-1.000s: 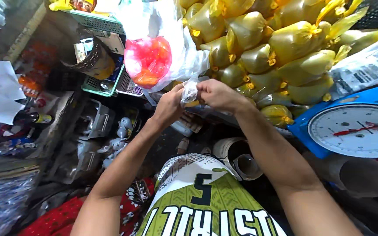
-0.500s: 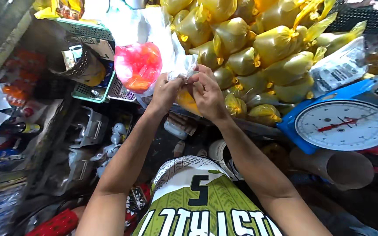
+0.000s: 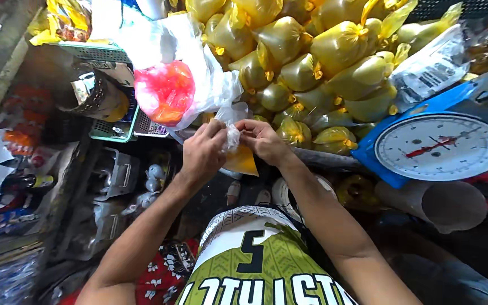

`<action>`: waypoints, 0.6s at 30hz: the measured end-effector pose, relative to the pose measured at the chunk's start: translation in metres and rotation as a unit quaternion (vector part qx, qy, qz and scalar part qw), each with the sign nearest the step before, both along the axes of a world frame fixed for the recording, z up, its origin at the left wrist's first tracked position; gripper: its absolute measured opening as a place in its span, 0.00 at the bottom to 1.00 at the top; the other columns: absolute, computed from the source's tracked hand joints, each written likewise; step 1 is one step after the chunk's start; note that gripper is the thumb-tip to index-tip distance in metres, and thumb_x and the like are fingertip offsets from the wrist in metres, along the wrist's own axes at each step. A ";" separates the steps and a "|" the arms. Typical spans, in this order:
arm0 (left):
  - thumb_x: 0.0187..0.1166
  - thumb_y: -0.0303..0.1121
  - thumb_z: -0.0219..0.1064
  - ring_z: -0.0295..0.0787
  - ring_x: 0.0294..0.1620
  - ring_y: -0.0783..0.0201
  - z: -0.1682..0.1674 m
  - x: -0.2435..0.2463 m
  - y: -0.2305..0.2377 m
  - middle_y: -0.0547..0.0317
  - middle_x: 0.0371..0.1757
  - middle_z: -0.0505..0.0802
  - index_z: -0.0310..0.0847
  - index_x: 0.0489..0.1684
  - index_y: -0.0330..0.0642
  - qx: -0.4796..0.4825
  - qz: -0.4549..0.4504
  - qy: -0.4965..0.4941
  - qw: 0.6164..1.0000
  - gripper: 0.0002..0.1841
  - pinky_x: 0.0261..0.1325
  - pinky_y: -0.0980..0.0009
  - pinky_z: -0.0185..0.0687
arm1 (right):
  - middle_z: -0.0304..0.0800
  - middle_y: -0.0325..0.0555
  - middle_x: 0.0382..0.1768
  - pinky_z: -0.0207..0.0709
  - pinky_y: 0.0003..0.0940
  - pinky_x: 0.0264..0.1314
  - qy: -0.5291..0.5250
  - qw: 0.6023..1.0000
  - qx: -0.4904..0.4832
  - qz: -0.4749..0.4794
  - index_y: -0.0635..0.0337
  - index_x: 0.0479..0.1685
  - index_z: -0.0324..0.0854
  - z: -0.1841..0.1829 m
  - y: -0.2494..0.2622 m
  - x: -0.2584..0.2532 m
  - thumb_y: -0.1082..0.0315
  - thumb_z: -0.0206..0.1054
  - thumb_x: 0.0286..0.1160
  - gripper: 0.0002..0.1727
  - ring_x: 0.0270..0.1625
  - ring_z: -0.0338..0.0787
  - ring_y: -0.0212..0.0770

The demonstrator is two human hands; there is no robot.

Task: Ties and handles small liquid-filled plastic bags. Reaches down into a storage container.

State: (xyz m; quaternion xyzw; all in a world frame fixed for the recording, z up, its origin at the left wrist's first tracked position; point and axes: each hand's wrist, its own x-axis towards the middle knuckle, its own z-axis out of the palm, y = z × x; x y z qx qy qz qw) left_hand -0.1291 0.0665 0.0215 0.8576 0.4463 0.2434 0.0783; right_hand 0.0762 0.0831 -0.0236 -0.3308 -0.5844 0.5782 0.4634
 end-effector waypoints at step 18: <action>0.96 0.42 0.39 0.97 0.50 0.52 -0.010 -0.003 0.019 0.45 0.49 0.96 0.81 0.38 0.33 -0.407 0.173 -0.527 0.726 0.27 0.59 0.54 0.92 | 0.72 0.40 0.12 0.69 0.37 0.20 -0.221 0.917 0.302 -0.138 0.57 0.10 0.71 -0.036 -0.063 -0.030 0.59 0.61 0.86 0.28 0.18 0.77 0.39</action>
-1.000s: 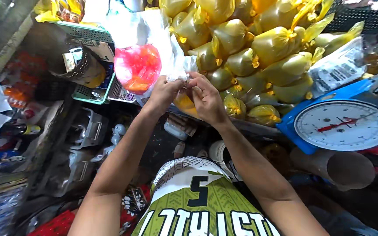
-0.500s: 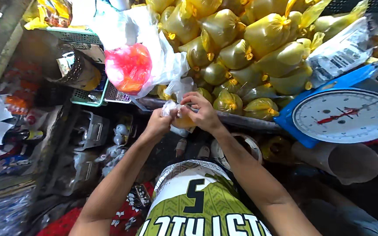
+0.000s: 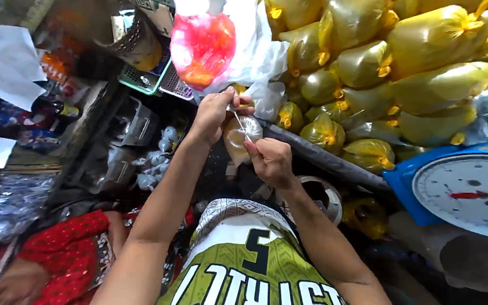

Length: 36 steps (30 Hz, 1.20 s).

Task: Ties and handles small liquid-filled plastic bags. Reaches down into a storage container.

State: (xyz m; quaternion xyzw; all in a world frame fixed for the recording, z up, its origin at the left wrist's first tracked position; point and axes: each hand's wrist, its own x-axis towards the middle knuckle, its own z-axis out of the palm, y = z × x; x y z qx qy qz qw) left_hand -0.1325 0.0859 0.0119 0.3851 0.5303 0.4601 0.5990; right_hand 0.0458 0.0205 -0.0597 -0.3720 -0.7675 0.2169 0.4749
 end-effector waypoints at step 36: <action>0.87 0.39 0.59 0.90 0.37 0.63 -0.022 -0.007 0.045 0.62 0.35 0.93 0.90 0.48 0.47 0.305 -0.457 0.288 0.784 0.13 0.41 0.53 0.88 | 0.75 0.50 0.74 0.88 0.48 0.67 0.114 0.963 -0.220 -0.106 0.58 0.69 0.79 0.020 0.012 0.011 0.70 0.72 0.72 0.24 0.70 0.84 0.48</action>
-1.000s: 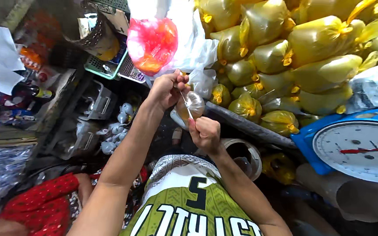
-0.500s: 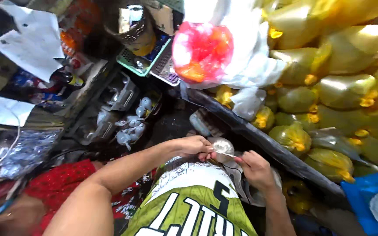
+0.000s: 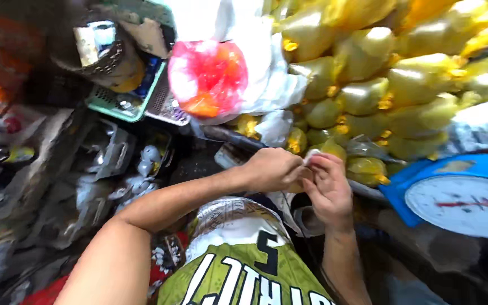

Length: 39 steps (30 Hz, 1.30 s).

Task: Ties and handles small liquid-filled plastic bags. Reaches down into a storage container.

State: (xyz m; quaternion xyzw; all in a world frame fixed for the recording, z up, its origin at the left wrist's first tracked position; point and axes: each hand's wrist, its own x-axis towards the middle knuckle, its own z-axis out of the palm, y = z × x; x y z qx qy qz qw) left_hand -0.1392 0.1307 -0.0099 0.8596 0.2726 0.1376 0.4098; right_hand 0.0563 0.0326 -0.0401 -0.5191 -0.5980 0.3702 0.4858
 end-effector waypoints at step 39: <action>0.89 0.36 0.59 0.77 0.19 0.67 0.048 0.062 0.067 0.56 0.23 0.82 0.82 0.37 0.33 -0.298 0.171 -0.048 0.938 0.15 0.23 0.70 0.76 | 0.93 0.51 0.60 0.88 0.45 0.69 0.001 0.985 0.164 0.043 0.65 0.45 0.90 0.012 0.104 0.053 0.75 0.71 0.74 0.06 0.69 0.90 0.49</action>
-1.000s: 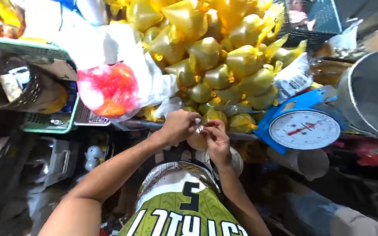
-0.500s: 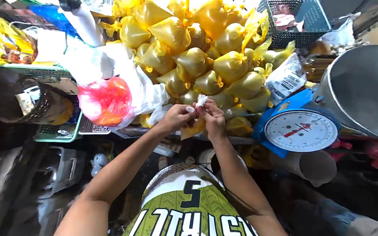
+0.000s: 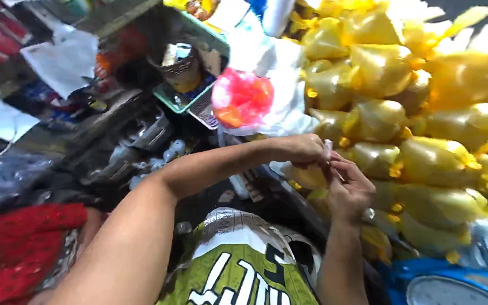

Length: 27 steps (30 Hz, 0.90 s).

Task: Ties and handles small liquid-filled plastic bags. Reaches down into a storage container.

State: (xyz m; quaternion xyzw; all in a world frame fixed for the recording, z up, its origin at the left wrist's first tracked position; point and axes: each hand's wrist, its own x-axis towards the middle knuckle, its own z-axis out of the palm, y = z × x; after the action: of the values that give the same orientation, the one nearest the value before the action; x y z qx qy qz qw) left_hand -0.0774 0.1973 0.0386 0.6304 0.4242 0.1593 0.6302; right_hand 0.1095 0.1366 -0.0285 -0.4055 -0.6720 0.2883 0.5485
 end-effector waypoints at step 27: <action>0.87 0.27 0.59 0.88 0.64 0.67 -0.016 -0.208 -0.137 0.59 0.59 0.94 0.91 0.36 0.39 0.346 0.541 -0.033 0.765 0.13 0.74 0.60 0.82 | 0.89 0.58 0.65 0.86 0.38 0.69 0.003 0.968 -0.027 0.250 0.68 0.40 0.90 0.012 -0.002 -0.272 0.73 0.63 0.78 0.10 0.69 0.89 0.47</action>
State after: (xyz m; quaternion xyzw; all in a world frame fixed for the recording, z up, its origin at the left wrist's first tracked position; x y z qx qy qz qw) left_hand -0.2858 0.0600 0.0228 0.4661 0.5902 0.6306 0.1916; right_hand -0.1626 0.1342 -0.0168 -0.2384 -0.7426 0.4350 0.4499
